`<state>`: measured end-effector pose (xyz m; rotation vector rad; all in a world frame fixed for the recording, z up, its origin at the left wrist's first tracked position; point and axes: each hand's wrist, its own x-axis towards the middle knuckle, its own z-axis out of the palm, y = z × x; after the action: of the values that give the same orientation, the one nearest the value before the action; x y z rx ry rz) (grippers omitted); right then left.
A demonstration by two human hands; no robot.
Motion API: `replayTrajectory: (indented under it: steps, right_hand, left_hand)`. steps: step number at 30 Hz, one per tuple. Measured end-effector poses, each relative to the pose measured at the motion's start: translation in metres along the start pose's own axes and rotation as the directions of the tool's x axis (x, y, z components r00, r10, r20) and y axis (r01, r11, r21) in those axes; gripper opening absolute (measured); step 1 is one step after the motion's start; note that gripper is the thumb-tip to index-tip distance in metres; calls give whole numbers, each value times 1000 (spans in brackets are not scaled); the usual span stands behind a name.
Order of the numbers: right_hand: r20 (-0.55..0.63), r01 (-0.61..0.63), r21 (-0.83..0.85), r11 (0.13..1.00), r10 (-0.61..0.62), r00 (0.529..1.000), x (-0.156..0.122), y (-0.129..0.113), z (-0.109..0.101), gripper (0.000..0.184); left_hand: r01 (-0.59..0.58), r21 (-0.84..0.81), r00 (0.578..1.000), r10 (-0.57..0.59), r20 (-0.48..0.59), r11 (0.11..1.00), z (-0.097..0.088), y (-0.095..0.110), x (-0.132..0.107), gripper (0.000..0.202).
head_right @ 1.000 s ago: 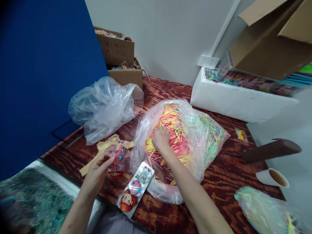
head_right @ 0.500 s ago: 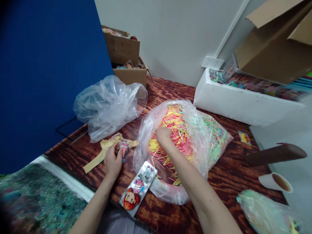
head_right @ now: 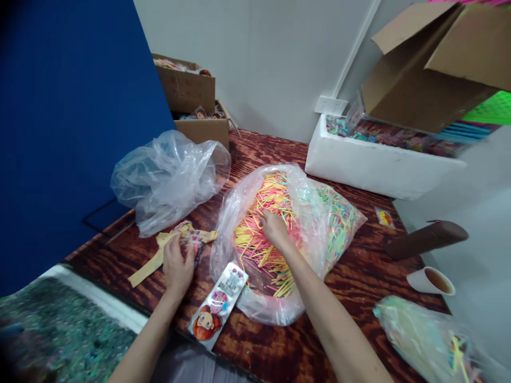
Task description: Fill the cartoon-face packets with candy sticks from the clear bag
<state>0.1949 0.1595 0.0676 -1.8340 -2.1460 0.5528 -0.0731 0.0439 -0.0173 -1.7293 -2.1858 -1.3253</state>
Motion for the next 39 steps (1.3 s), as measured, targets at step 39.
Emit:
replayTrajectory:
  steps: [39]
  right_hand:
    - [7,-26,821,570,36,999,-152,10,69,10]
  left_hand:
    - [49,-310,850,124,513,950,-39,91,-61,27]
